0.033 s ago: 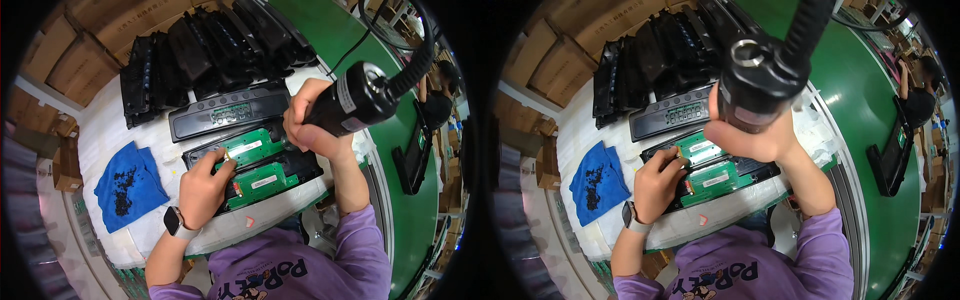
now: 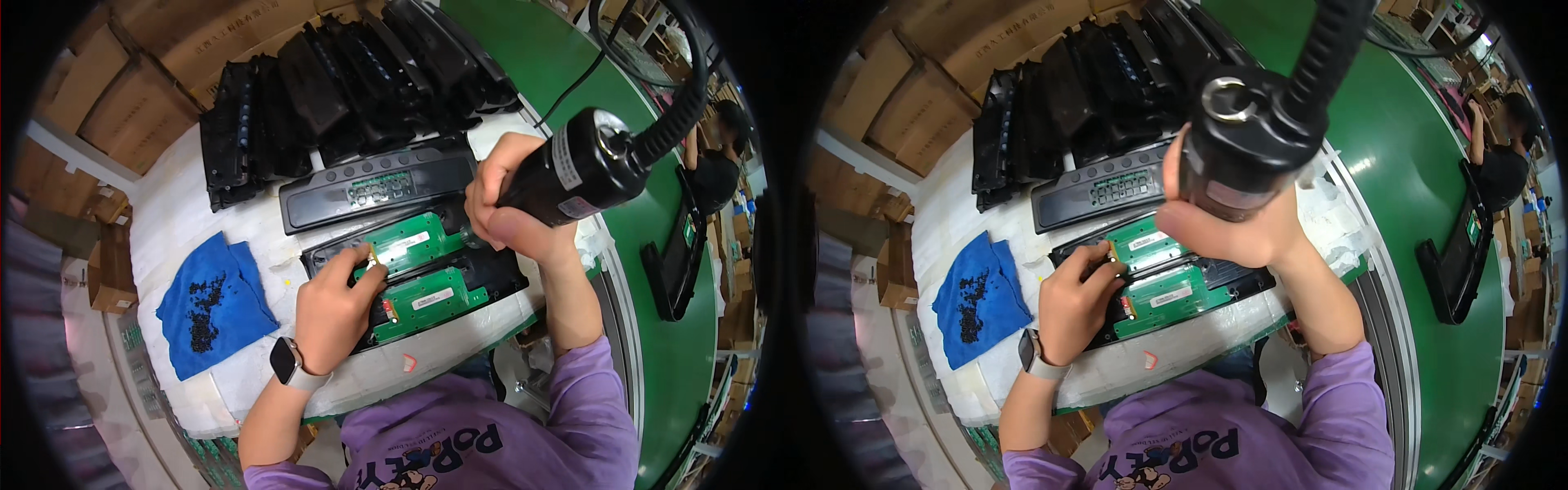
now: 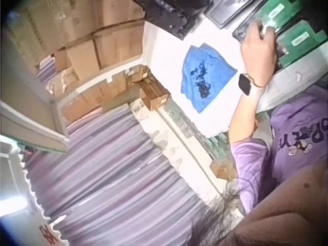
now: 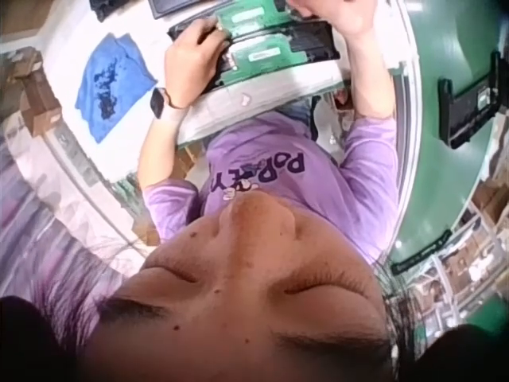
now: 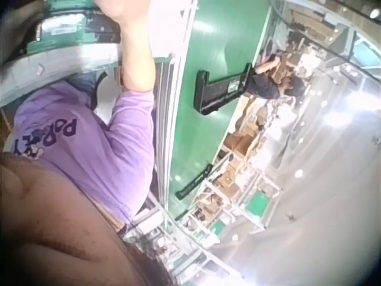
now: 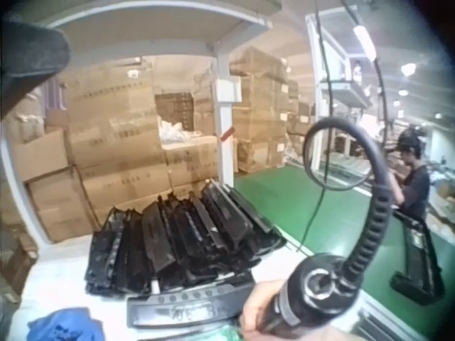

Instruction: Install PCB boards and secure components in toner cartridges using an electric screwdriver.

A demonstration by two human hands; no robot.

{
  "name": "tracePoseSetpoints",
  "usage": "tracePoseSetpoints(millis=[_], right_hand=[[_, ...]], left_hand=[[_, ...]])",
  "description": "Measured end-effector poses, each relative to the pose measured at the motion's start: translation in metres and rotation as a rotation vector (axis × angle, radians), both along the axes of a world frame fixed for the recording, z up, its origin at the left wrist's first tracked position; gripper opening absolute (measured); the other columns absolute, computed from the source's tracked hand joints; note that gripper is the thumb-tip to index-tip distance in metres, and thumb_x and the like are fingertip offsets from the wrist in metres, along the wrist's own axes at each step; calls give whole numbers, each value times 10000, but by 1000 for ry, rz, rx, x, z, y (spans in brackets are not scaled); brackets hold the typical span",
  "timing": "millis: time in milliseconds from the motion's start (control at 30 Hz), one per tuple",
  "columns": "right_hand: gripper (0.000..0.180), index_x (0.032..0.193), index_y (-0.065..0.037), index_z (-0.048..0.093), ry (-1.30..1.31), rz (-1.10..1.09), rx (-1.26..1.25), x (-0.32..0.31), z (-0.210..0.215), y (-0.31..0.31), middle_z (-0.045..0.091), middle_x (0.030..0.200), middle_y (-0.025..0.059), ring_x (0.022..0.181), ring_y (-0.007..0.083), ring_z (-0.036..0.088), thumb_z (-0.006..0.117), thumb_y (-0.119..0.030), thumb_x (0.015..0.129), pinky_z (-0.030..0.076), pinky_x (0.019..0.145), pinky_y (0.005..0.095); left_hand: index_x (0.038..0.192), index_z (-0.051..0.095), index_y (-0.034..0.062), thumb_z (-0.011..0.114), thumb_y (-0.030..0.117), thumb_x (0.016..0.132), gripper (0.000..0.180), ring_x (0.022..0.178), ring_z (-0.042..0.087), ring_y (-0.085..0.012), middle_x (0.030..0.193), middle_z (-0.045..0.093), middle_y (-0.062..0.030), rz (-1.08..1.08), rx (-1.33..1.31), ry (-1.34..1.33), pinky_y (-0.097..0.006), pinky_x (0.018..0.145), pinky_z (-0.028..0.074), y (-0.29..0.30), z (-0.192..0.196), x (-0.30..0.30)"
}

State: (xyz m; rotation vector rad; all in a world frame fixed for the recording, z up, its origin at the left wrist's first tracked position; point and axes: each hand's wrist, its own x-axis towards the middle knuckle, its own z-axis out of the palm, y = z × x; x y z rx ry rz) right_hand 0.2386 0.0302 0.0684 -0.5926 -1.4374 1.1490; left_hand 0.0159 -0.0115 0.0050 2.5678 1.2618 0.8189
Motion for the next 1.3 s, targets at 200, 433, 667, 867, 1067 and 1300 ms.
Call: tracePoseSetpoints(millis=[200,433,667,867,1067,1300], right_hand=[[299,887,-75,447,436,282,279,52,26,5,495,533,-59,395,56,493,636,-288,796,403,426,218],[284,900,-62,450,863,578,332,82,28,6,527,544,-21,370,66,491,635,-261,817,419,443,247],[359,960,-43,426,601,586,344,66,21,11,496,564,-6,407,110,489,590,-338,837,450,523,270],[361,999,-16,428,550,495,285,68,13,15,481,595,10,428,108,472,547,-324,854,433,527,279],[314,968,28,455,436,288,80,57,11,18,455,562,30,407,101,423,496,-262,855,358,450,246],[348,988,40,439,416,395,121,48,6,16,464,573,35,408,99,423,485,-281,861,348,439,242]], left_hand=[[784,537,-37,649,-53,638,184,880,563,-329,963,560,-153,-25,101,-167,-371,720,477,1,15,8],[779,528,-43,636,-70,643,176,874,556,-326,897,564,-154,-40,252,-170,-371,729,470,30,39,12],[823,570,-26,646,-5,690,154,897,567,-304,950,597,-143,3,214,-61,-368,761,463,77,19,-1],[917,589,-14,679,83,708,248,960,568,-329,1001,601,-161,80,358,-10,-387,823,447,40,36,10],[1045,583,37,745,222,654,462,1105,501,-350,1168,527,-167,-250,-99,133,-416,869,432,-29,37,20],[1027,600,74,726,179,664,398,1101,496,-336,1166,528,-155,-167,-25,138,-406,833,423,-28,5,20]])
